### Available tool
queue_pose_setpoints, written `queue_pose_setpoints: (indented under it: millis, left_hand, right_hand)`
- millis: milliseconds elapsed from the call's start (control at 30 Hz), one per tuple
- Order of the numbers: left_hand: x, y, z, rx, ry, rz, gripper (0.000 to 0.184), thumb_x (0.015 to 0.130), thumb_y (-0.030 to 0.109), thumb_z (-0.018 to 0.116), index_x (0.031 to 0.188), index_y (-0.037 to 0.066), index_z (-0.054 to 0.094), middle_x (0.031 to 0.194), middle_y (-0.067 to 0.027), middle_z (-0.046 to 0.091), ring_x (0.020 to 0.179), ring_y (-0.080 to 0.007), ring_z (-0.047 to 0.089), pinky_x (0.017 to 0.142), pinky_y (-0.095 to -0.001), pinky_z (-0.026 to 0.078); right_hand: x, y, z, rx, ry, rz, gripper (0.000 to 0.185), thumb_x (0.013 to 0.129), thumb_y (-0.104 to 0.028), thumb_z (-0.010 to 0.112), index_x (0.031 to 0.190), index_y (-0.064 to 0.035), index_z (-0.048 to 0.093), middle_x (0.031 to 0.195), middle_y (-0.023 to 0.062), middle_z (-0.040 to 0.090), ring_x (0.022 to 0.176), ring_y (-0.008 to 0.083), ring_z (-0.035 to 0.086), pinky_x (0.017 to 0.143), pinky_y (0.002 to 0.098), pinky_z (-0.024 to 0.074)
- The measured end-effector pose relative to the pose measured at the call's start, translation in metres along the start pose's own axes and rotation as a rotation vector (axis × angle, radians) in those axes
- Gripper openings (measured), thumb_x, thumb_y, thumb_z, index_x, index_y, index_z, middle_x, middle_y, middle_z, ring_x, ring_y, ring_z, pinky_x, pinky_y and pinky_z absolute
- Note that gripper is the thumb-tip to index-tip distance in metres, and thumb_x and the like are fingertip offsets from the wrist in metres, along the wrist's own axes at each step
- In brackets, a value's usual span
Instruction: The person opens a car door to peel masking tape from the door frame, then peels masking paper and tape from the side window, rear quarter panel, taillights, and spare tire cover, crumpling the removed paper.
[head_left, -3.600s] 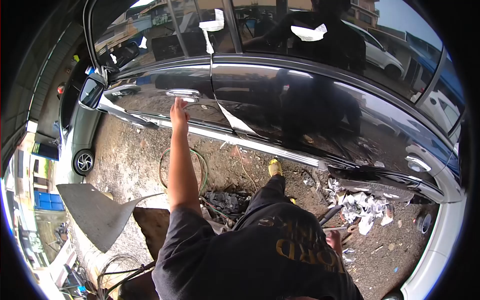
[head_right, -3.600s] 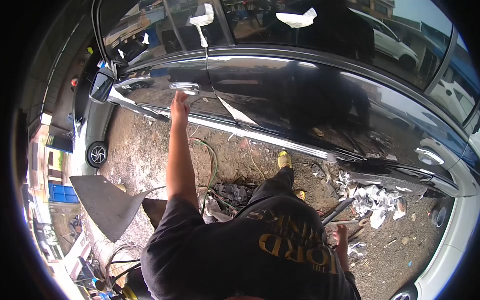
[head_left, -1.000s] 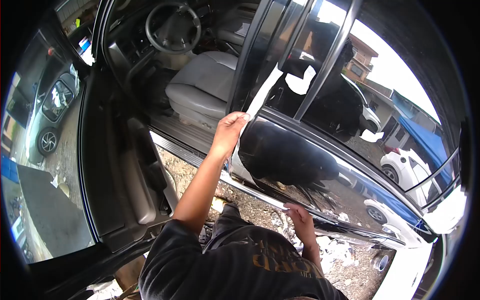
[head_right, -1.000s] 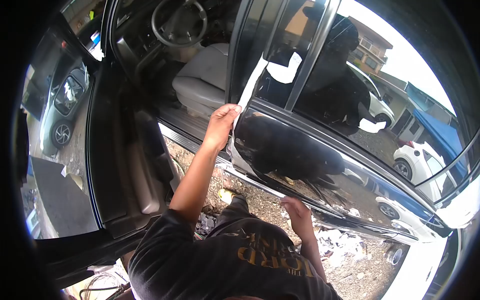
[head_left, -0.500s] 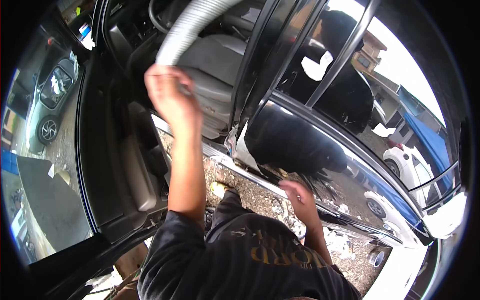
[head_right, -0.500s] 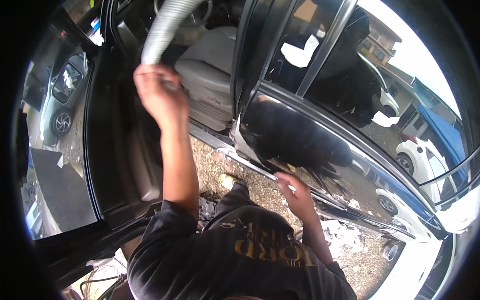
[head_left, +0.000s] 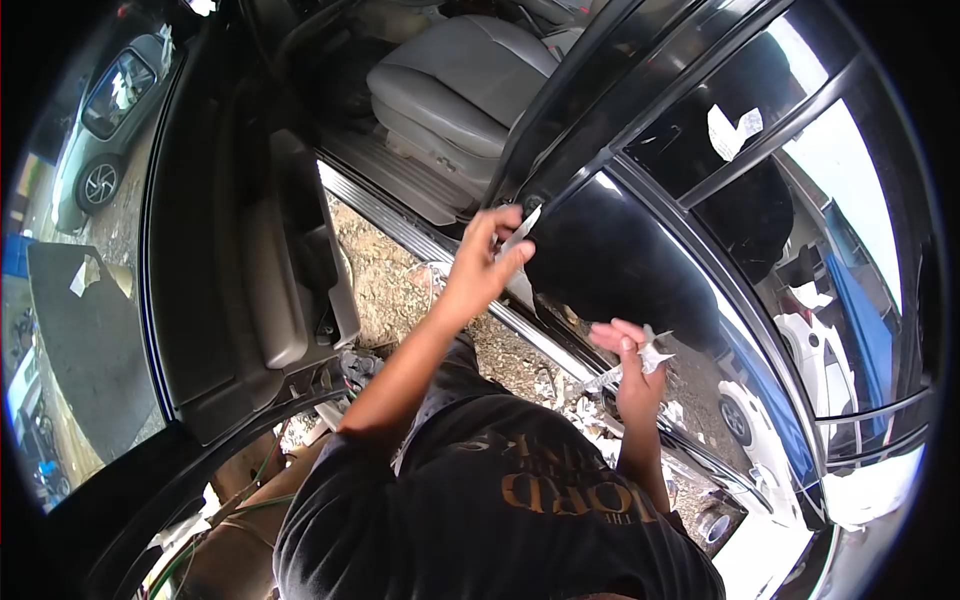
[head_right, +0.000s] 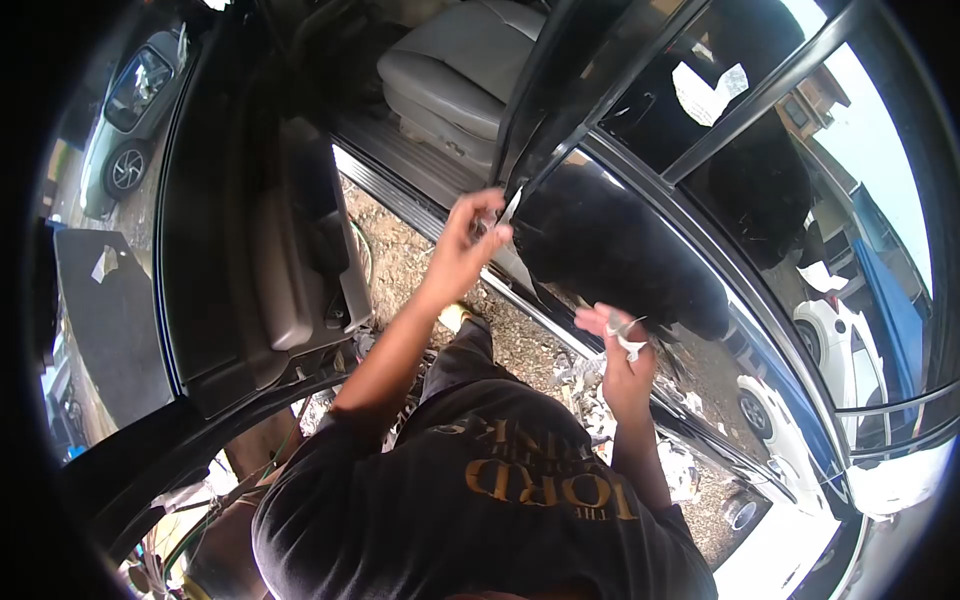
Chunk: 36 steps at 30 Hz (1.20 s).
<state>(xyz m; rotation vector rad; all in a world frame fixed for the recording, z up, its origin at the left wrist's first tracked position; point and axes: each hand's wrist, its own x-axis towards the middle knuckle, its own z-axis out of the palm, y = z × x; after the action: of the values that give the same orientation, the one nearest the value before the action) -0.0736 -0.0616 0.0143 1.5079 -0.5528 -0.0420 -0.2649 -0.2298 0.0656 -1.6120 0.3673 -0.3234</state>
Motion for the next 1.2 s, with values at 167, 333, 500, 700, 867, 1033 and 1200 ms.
queue_pose_setpoints:
  millis: [167, 333, 500, 700, 867, 1033, 1200]
  left_hand:
    - [0.042, -0.041, 0.006, -0.434, -0.162, -0.318, 0.022, 0.095, 0.017, 0.063, 0.11, 0.001, 0.062, 0.102, 0.0009, 0.062, 0.089, -0.0068, 0.052, 0.084, -0.0227, 0.043]
    - [0.029, -0.061, 0.024, -0.447, -0.013, -0.291, 0.018, 0.097, 0.019, 0.061, 0.106, 0.003, 0.064, 0.09, 0.0037, 0.064, 0.082, -0.0032, 0.055, 0.075, -0.0191, 0.042]
    - [0.027, -0.073, 0.015, -0.844, 0.307, -0.35, 0.014, 0.101, 0.026, 0.054, 0.1, 0.012, 0.057, 0.075, 0.0026, 0.056, 0.068, -0.0092, 0.054, 0.069, -0.0243, 0.045]
    - [-0.022, -0.118, -0.007, -0.255, 0.169, -0.468, 0.02, 0.103, 0.026, 0.046, 0.103, 0.01, 0.058, 0.074, 0.0033, 0.048, 0.059, -0.0065, 0.038, 0.053, -0.0241, 0.035]
    - [-0.1, -0.165, 0.008, -0.423, 0.071, -0.72, 0.016, 0.101, 0.014, 0.045, 0.105, 0.007, 0.059, 0.089, -0.0027, 0.059, 0.079, -0.0119, 0.057, 0.066, -0.0268, 0.047]
    - [-0.107, -0.044, 0.047, -0.215, -0.169, -0.068, 0.023, 0.093, -0.007, 0.045, 0.108, 0.002, 0.06, 0.114, -0.0143, 0.062, 0.112, -0.0283, 0.058, 0.106, -0.0459, 0.039]
    - [-0.102, -0.02, 0.043, 0.053, -0.438, 0.096, 0.052, 0.097, 0.014, 0.051, 0.145, 0.008, 0.03, 0.142, -0.0207, 0.044, 0.145, -0.0369, 0.024, 0.118, -0.0562, 0.01]
  right_hand:
    - [-0.025, 0.017, -0.007, -0.105, -0.162, 0.161, 0.025, 0.099, -0.007, 0.046, 0.116, 0.005, 0.059, 0.108, 0.017, 0.068, 0.098, 0.0236, 0.068, 0.089, 0.0349, 0.0516]
    - [-0.04, 0.039, -0.017, -0.153, -0.11, 0.198, 0.026, 0.1, -0.007, 0.045, 0.118, 0.0072, 0.057, 0.106, 0.0186, 0.068, 0.095, 0.0261, 0.068, 0.089, 0.0358, 0.0506]
    - [-0.044, 0.061, -0.038, -0.225, -0.061, 0.227, 0.026, 0.1, -0.009, 0.047, 0.117, 0.0068, 0.059, 0.104, 0.0168, 0.068, 0.095, 0.0233, 0.067, 0.089, 0.034, 0.0505]
    - [-0.028, 0.12, -0.038, -0.619, -0.141, 0.42, 0.029, 0.097, -0.021, 0.054, 0.114, 0.0015, 0.063, 0.095, 0.011, 0.069, 0.079, 0.0169, 0.062, 0.075, 0.0315, 0.0484]
    - [-0.029, 0.112, -0.019, -0.595, -0.217, 0.367, 0.035, 0.098, -0.018, 0.049, 0.128, 0.0008, 0.053, 0.119, 0.02, 0.063, 0.105, 0.0275, 0.065, 0.088, 0.0359, 0.05]
    - [-0.01, 0.105, 0.007, 0.418, -0.136, 0.6, 0.04, 0.103, -0.026, 0.046, 0.133, 0.0012, 0.047, 0.124, 0.0139, 0.059, 0.102, 0.0213, 0.062, 0.086, 0.0337, 0.0495]
    - [0.002, 0.079, 0.03, 0.278, 0.008, 0.485, 0.03, 0.102, -0.021, 0.05, 0.123, 0.0007, 0.054, 0.108, 0.0073, 0.062, 0.098, 0.0129, 0.057, 0.087, 0.0295, 0.0452]
